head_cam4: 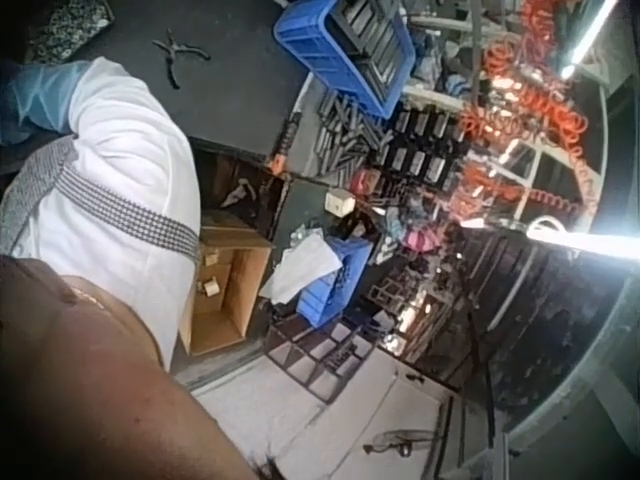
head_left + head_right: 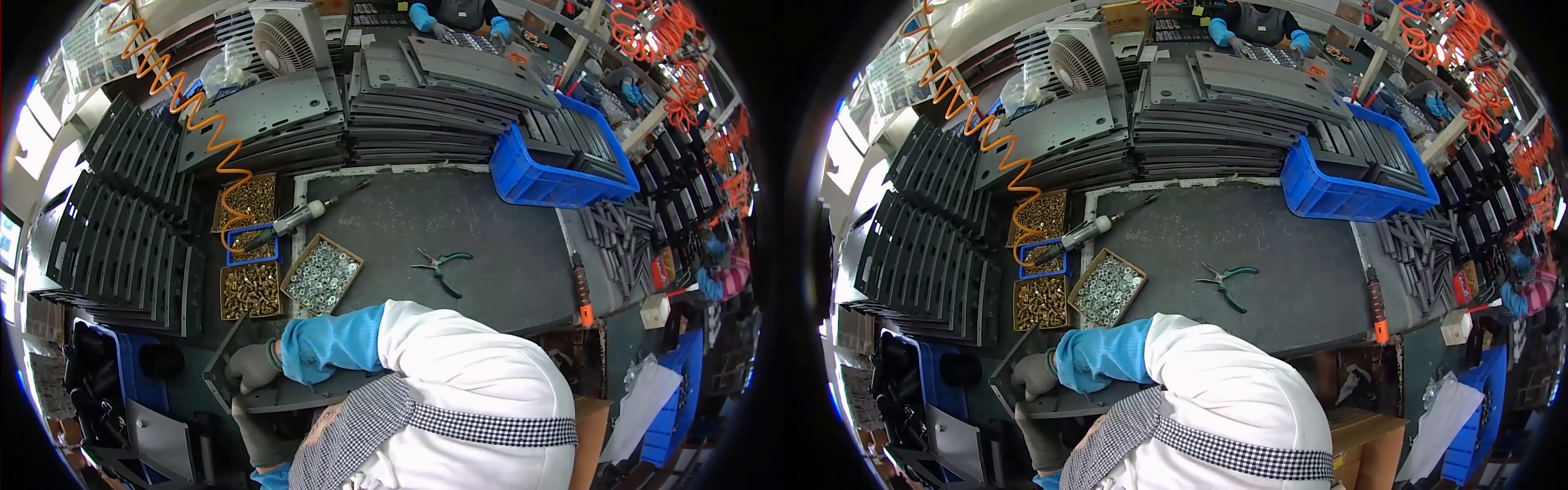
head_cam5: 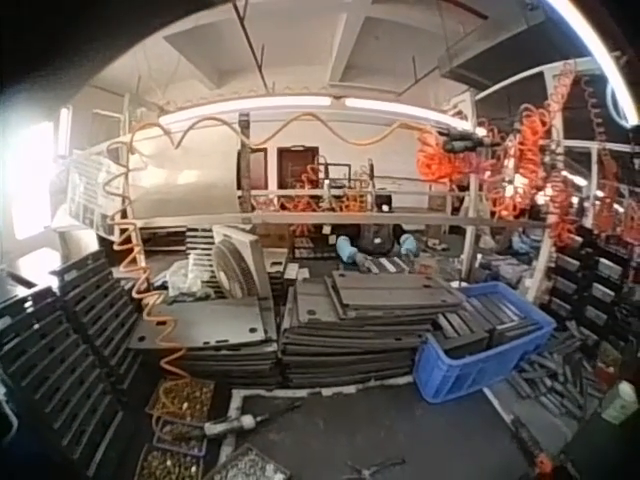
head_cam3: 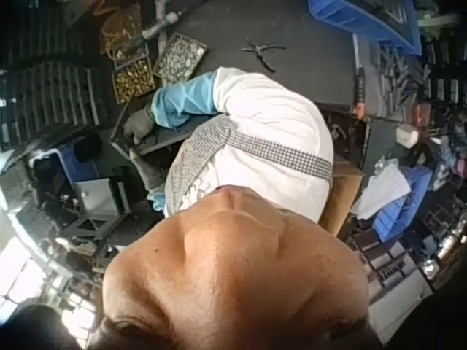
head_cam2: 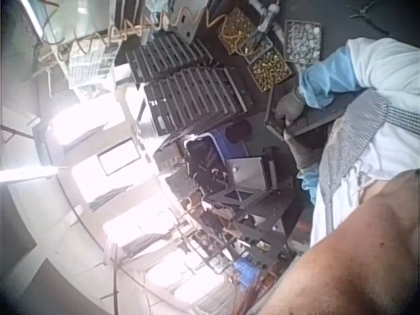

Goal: The person assembles an electronic housing by joining various metal and plastic components with screws, using an electric screwdriver.

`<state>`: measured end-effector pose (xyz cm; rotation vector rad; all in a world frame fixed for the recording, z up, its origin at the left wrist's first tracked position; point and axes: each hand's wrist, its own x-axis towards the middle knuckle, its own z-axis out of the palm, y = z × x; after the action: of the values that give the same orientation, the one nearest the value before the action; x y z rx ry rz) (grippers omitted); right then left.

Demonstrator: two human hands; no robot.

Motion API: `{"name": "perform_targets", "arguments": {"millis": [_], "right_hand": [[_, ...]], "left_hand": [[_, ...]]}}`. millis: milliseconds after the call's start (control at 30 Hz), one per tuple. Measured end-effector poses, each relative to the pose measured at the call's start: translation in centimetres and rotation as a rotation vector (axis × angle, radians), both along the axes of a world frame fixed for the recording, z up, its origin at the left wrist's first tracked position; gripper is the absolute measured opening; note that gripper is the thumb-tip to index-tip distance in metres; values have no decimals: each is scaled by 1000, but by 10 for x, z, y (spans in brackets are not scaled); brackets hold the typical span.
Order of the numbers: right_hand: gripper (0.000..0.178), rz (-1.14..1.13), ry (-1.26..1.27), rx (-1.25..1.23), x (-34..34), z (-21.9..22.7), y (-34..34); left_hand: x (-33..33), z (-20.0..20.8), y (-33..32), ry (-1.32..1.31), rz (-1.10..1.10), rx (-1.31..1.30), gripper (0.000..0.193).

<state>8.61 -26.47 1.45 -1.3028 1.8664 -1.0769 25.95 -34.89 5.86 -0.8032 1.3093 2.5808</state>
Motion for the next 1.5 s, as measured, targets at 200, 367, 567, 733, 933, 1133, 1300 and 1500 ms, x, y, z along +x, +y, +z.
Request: {"name": "perform_targets", "arguments": {"millis": [200,367,567,733,933,1133,1300,1500], "right_hand": [[36,16,20,10,1,8,-3],[34,-36,63,25,3,4,0],[30,-8,79,-8,5,-1,-8],[24,10,120,-48,1,-7,-8],[23,42,262,-86,2,-3,-4],[25,114,389,-131,1,-10,-14],[38,62,526,-2,4,11,4],[55,129,498,124,-13,16,1]], "left_hand": [[5,-14,-11,-22,35,17,77],[6,-24,-16,-26,25,-122,78],[16,-32,-21,106,-8,-206,62],[19,-40,-20,338,-235,-760,62],[21,-23,-14,279,-252,-651,70],[9,-13,-11,-22,16,-32,69],[-11,18,15,-92,109,10,56],[-7,6,1,40,108,21,48]]}}
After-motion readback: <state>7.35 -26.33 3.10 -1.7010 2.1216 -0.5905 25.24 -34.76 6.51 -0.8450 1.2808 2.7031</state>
